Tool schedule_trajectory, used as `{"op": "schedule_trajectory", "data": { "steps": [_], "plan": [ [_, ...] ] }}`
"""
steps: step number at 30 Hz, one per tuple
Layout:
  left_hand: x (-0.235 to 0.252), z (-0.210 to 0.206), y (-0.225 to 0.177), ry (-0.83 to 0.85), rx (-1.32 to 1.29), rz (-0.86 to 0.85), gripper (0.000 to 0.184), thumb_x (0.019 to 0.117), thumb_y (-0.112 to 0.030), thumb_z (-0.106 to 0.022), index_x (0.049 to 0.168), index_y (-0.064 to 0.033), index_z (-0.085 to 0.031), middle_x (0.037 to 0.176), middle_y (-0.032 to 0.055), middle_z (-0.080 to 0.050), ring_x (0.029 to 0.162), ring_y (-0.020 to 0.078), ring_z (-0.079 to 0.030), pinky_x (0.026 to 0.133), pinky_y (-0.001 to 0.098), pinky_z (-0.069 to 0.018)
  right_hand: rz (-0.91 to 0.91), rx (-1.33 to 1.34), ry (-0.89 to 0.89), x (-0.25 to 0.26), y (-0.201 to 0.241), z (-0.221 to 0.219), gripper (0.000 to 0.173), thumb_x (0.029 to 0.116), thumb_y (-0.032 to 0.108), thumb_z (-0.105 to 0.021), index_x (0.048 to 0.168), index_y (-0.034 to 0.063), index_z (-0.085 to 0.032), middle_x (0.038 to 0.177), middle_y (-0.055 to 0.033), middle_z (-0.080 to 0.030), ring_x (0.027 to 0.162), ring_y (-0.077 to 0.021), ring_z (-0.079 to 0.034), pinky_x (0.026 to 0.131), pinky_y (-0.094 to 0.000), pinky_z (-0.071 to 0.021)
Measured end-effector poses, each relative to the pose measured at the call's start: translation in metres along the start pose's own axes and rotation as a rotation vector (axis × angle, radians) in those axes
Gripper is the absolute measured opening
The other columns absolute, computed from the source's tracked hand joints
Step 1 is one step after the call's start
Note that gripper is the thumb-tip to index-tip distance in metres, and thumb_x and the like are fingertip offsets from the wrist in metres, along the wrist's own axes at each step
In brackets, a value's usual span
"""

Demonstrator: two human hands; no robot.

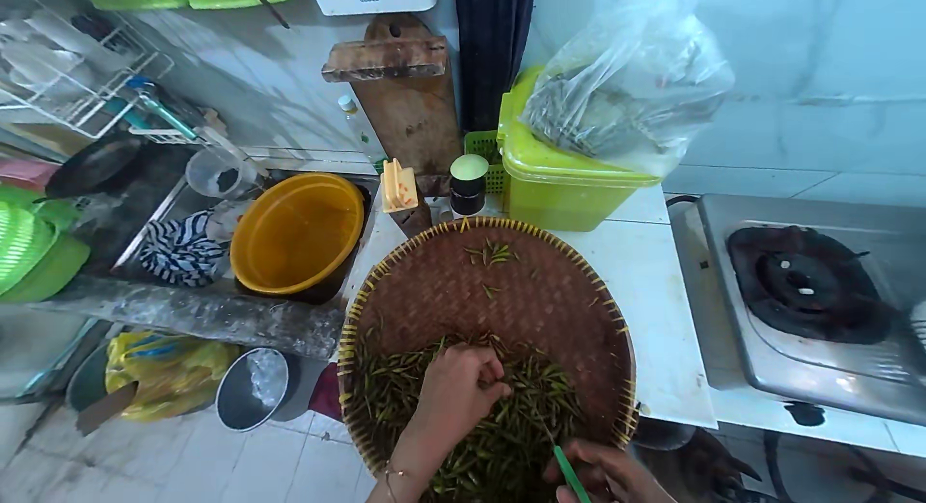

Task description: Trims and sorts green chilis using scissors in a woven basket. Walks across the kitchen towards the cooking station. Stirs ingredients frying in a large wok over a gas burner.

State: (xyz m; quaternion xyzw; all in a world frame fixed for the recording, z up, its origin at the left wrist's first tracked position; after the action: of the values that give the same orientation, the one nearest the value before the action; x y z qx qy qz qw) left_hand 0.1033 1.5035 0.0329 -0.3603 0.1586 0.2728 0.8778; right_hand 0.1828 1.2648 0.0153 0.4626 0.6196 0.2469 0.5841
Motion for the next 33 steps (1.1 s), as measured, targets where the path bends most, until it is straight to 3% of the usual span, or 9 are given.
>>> {"op": "schedule_trajectory", "data": {
  "steps": [10, 19, 22, 28, 31, 33],
  "plan": [
    [-0.027, -0.008, -0.008, -0.111, -0.042, -0.138, 0.02, 0.0846, -0.038, -0.08, 0.097, -0.023, -0.078, 0.095, -0.009, -0.074, 0.097, 0.0128, -0.069, 0.096, 0.0496, -0.0511, 0.024, -0.014, 0.033, 0.004, 0.001, 0.0, 0.031, 0.0989, 0.028, -0.071, 0.121, 0.0062, -0.068, 0.088, -0.0068, -0.072, 0.065, -0.0151, -0.066, 0.053, -0.0325, -0.0566],
    [-0.021, -0.009, -0.009, -0.064, -0.051, -0.088, 0.022, 0.086, -0.039, -0.075, 0.103, -0.0246, -0.078, 0.102, -0.0054, -0.073, 0.099, 0.0159, -0.068, 0.092, 0.0492, -0.0533, -0.025, 0.018, -0.048, 0.0, -0.003, -0.002, 0.027, 0.0979, 0.025, -0.072, 0.118, 0.0064, -0.069, 0.083, -0.0068, -0.072, 0.06, -0.0155, -0.066, 0.049, -0.0327, -0.0563],
    [0.001, 0.014, -0.005, -0.125, -0.155, -0.108, 0.024, 0.0902, -0.039, -0.073, 0.106, -0.0223, -0.078, 0.107, -0.0039, -0.076, 0.102, 0.0149, -0.071, 0.092, 0.0481, -0.0581, 0.001, 0.072, -0.118, -0.001, -0.002, 0.003, 0.027, 0.0983, 0.023, -0.072, 0.118, 0.0056, -0.069, 0.084, -0.0067, -0.073, 0.061, -0.015, -0.067, 0.05, -0.0317, -0.0565],
    [0.089, 0.071, -0.001, -0.412, -0.26, -0.174, 0.02, 0.0962, -0.027, -0.074, 0.109, -0.012, -0.076, 0.092, 0.005, -0.076, 0.082, 0.0199, -0.073, 0.076, 0.0475, -0.0608, 0.014, 0.062, -0.145, 0.0, 0.003, 0.009, 0.027, 0.0978, 0.022, -0.072, 0.119, 0.0055, -0.069, 0.085, -0.0061, -0.072, 0.063, -0.0147, -0.067, 0.051, -0.0313, -0.057],
    [0.135, 0.08, 0.004, -0.447, -0.246, -0.166, 0.028, 0.095, -0.029, -0.075, 0.117, -0.0108, -0.075, 0.102, 0.0091, -0.076, 0.091, 0.0237, -0.074, 0.085, 0.0495, -0.0599, 0.01, 0.043, -0.141, 0.0, 0.003, 0.008, 0.029, 0.0974, 0.026, -0.072, 0.119, 0.0063, -0.069, 0.084, -0.0059, -0.073, 0.061, -0.0149, -0.067, 0.05, -0.0317, -0.0561],
    [0.142, 0.083, 0.001, -0.453, -0.19, -0.131, 0.045, 0.0939, -0.032, -0.076, 0.134, -0.0116, -0.068, 0.123, 0.0159, -0.07, 0.107, 0.0308, -0.07, 0.094, 0.0528, -0.0567, 0.009, 0.033, -0.142, -0.002, 0.004, 0.007, 0.03, 0.0979, 0.026, -0.072, 0.12, 0.0059, -0.068, 0.084, -0.0052, -0.072, 0.062, -0.0144, -0.067, 0.051, -0.0317, -0.0564]
  ]
}}
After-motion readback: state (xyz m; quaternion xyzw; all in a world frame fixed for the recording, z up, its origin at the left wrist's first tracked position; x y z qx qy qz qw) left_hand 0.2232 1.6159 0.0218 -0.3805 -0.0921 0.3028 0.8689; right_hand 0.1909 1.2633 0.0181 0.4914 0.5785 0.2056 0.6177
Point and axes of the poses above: each hand's wrist, its own x-axis towards the middle knuckle, its own z-axis out of the back of the hand, y = z × x, the point moved 4 cm from there along x, towards the middle knuckle
